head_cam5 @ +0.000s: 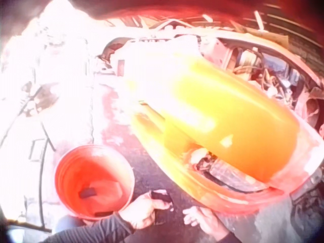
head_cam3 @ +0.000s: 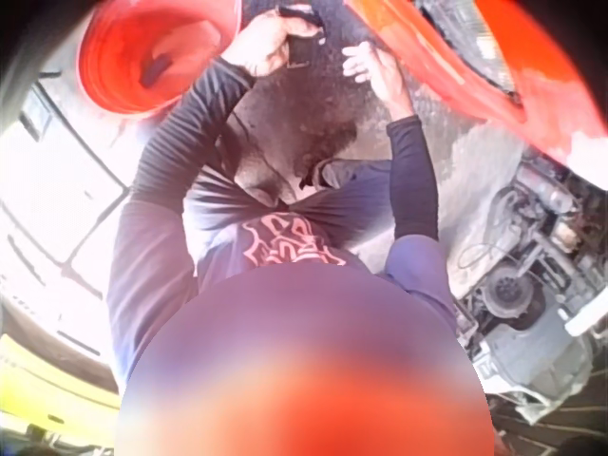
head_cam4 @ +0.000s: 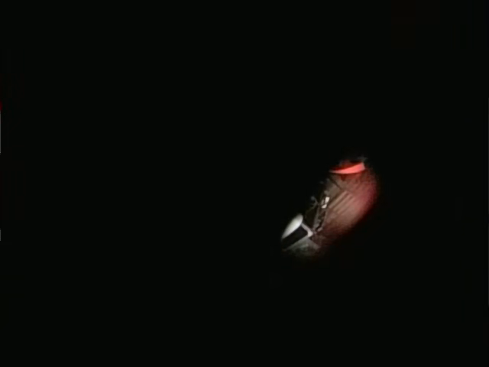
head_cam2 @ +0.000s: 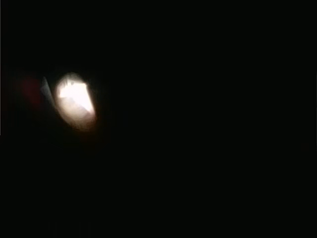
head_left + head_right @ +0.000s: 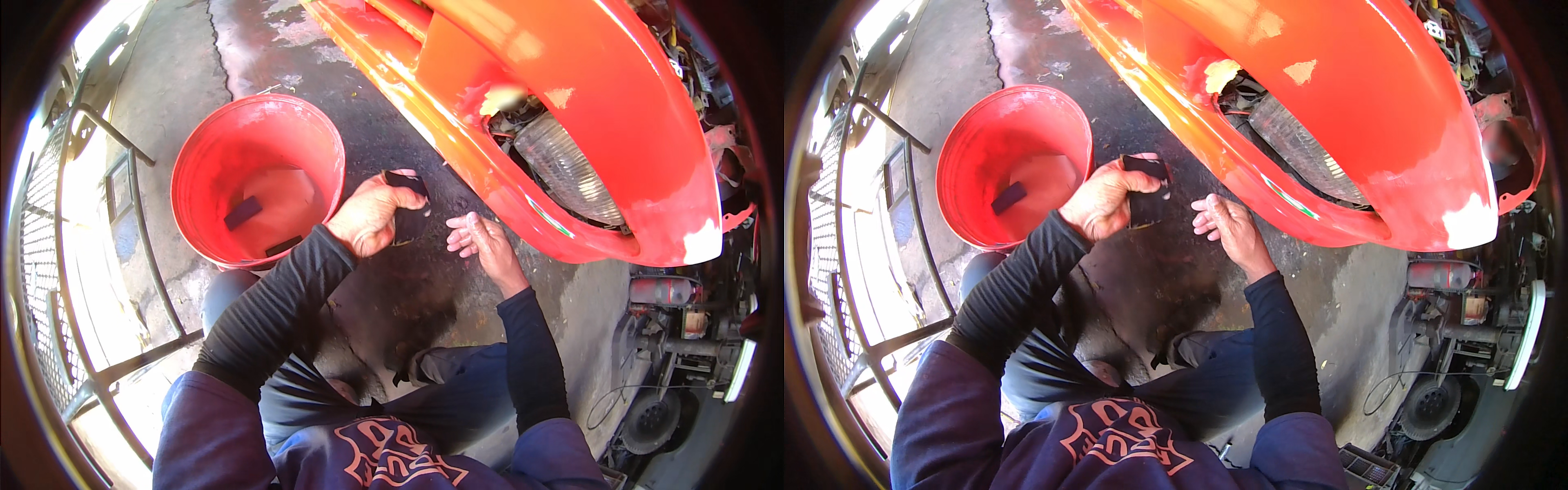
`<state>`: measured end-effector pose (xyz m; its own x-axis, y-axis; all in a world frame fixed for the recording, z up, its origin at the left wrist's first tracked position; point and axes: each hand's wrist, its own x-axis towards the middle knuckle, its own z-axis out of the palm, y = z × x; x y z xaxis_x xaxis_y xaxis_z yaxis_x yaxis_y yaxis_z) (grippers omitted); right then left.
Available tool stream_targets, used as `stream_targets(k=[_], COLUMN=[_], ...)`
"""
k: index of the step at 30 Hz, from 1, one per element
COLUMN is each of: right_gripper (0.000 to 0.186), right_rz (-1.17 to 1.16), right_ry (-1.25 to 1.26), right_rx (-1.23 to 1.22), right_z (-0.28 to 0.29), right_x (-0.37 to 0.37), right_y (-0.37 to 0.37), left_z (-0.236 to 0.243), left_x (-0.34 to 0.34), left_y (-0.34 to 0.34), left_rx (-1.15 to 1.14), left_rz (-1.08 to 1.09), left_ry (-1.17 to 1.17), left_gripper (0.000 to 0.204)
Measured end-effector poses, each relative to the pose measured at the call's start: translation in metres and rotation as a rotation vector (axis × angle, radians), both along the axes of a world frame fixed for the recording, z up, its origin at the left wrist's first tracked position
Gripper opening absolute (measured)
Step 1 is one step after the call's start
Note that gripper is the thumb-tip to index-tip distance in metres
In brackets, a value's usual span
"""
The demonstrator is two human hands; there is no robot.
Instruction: The person sands the surface of a red car bumper with a sanding block, repeatedly dipping the block into a red bucket of water. The person works on the lower edge and around the headlight opening of the bumper.
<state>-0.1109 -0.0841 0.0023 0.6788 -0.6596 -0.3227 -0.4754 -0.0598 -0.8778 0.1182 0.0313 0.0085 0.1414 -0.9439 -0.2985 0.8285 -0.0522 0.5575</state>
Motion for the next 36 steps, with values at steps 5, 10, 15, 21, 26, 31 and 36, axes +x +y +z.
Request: stream_targets(k=[5,10,15,21,26,31,36], right_gripper=[0.072,0.072,0.072,0.076,0.079,0.078,0.076], right_rz=[0.019,0.018,0.045,0.083,0.079,0.058,0.046], right_ry=[0.070,0.082,0.104,0.103,0.115,0.129,0.130], right_rx=[-0.014,-0.027,-0.058,-0.067,-0.087,-0.062,-0.094], right_z=[-0.005,-0.007,-0.009,-0.011,-0.007,-0.006,-0.007], right_x=[-0.001,0.000,0.001,-0.005,-0.013,-0.018,-0.025], right_y=[-0.002,-0.003,-0.003,0.002,0.001,0.000,0.001], left_z=[0.003,0.006,-0.002,-0.004,-0.005,-0.018,-0.016], left_x=[0.001,0.014,0.032,0.036,-0.003,-0.020,-0.024], left_y=[-0.005,-0.014,-0.027,-0.056,-0.077,-0.095,-0.101], left_rx=[-0.204,-0.060,-0.080,-0.025,-0.133,-0.146,-0.195], left_rz=[0.020,0.209,0.404,0.565,0.702,0.836,0.935], left_ry=[-0.096,-0.169,-0.332,-0.355,-0.311,-0.187,-0.078], left_gripper=[0.049,0.037,0.016,0.019,0.024,0.025,0.022])
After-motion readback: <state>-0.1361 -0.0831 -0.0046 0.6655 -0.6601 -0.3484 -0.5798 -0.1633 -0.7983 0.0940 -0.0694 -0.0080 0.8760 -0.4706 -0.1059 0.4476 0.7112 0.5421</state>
